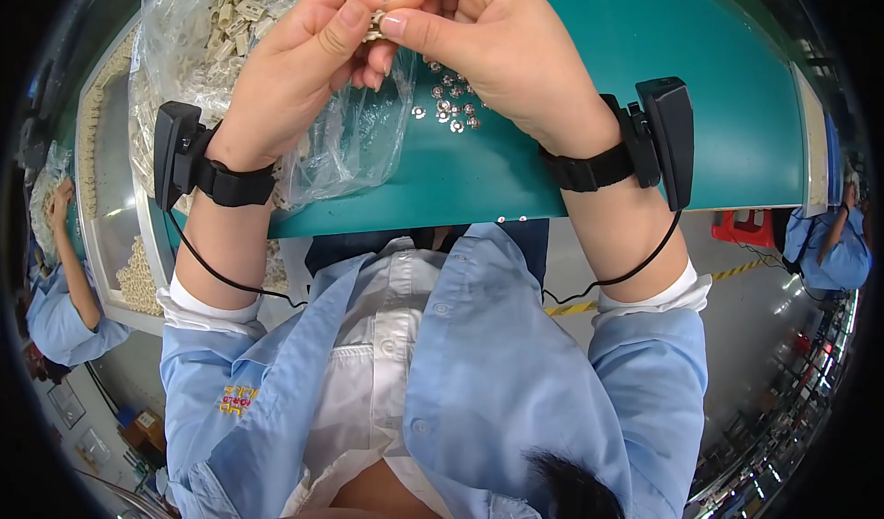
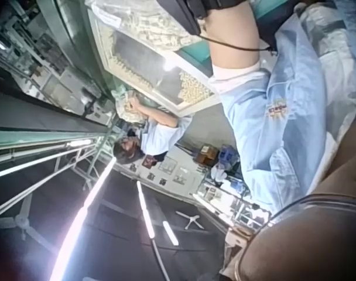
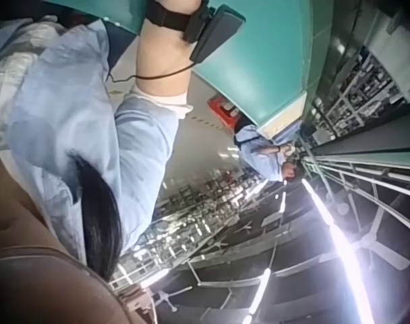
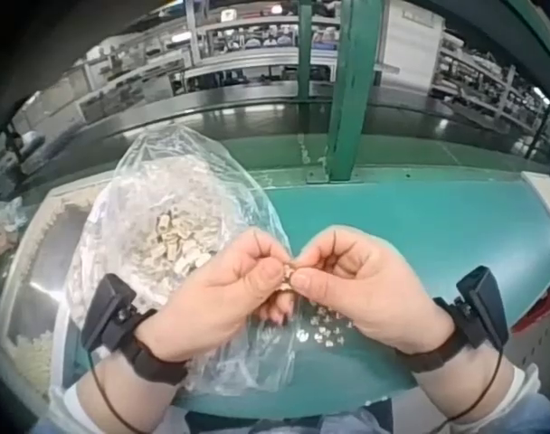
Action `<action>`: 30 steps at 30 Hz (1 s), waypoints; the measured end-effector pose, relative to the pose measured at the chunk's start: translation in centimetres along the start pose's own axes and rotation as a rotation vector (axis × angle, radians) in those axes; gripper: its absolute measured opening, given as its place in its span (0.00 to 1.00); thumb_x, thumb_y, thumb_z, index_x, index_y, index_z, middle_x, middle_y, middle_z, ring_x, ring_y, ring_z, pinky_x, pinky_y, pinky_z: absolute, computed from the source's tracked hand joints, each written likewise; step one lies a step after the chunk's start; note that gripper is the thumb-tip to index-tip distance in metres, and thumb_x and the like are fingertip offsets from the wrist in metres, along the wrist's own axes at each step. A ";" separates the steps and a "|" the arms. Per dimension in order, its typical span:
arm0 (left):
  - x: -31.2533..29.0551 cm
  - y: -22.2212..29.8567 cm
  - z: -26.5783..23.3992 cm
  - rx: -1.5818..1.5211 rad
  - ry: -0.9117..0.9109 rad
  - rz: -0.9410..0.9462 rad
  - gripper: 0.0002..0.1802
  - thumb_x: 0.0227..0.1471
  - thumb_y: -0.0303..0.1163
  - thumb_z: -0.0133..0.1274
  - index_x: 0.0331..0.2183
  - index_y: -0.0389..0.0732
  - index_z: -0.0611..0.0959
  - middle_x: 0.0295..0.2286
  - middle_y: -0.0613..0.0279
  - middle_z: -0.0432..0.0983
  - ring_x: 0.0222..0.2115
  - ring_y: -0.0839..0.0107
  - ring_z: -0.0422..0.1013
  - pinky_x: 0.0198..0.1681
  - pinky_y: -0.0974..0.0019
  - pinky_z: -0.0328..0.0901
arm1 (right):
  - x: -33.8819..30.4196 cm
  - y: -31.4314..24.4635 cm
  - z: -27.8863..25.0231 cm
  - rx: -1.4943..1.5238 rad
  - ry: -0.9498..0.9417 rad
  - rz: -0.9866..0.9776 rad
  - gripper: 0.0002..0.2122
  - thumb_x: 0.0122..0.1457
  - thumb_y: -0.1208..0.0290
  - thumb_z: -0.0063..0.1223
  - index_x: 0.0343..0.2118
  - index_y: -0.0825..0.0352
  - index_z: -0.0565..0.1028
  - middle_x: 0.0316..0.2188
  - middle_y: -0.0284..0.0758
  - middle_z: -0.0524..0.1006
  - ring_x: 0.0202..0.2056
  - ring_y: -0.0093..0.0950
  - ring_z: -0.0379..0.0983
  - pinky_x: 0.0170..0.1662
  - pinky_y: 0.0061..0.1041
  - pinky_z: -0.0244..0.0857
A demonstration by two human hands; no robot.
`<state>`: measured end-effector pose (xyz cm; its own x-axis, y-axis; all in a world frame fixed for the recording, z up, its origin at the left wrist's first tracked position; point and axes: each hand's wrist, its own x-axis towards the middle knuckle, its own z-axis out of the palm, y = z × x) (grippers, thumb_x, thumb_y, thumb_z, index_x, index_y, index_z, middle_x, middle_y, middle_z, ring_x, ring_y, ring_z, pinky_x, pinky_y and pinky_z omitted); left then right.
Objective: The person picks up a plastic housing and a small metal piece, inserts the metal piece into the housing, and places the assembled unit onto a metal tray, repeating the process.
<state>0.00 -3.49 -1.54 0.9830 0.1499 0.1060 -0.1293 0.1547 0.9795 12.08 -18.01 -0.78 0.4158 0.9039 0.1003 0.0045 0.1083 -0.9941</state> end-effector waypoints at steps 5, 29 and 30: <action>-0.6 -0.3 -0.2 -0.304 0.052 -0.151 0.14 0.55 0.26 0.48 0.44 0.39 0.68 0.27 0.66 0.70 0.26 0.80 0.67 0.31 0.77 0.64 | 0.0 0.2 0.5 0.136 -0.057 -0.006 0.07 0.57 0.71 0.51 0.35 0.66 0.68 0.30 0.27 0.71 0.31 0.14 0.65 0.35 0.13 0.60; -0.5 1.1 -0.1 -0.028 -0.056 -0.118 0.11 0.60 0.39 0.42 0.30 0.41 0.68 0.20 0.74 0.58 0.20 0.84 0.54 0.23 0.79 0.54 | -0.4 0.0 1.5 -0.606 0.029 -0.276 0.05 0.53 0.76 0.54 0.28 0.69 0.70 0.20 0.28 0.68 0.24 0.17 0.63 0.27 0.17 0.59; -0.5 1.2 -0.2 -0.027 -0.054 -0.117 0.11 0.60 0.39 0.42 0.30 0.41 0.68 0.20 0.74 0.58 0.20 0.84 0.54 0.23 0.79 0.54 | -0.3 -0.1 1.6 -0.705 0.045 -0.383 0.05 0.52 0.76 0.55 0.27 0.69 0.70 0.20 0.29 0.68 0.24 0.20 0.64 0.27 0.19 0.59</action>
<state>-0.69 -3.23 -0.43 0.9971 0.0764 0.0015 -0.0164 0.1946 0.9807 10.51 -17.63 -0.66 0.3051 0.8376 0.4531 0.7217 0.1071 -0.6838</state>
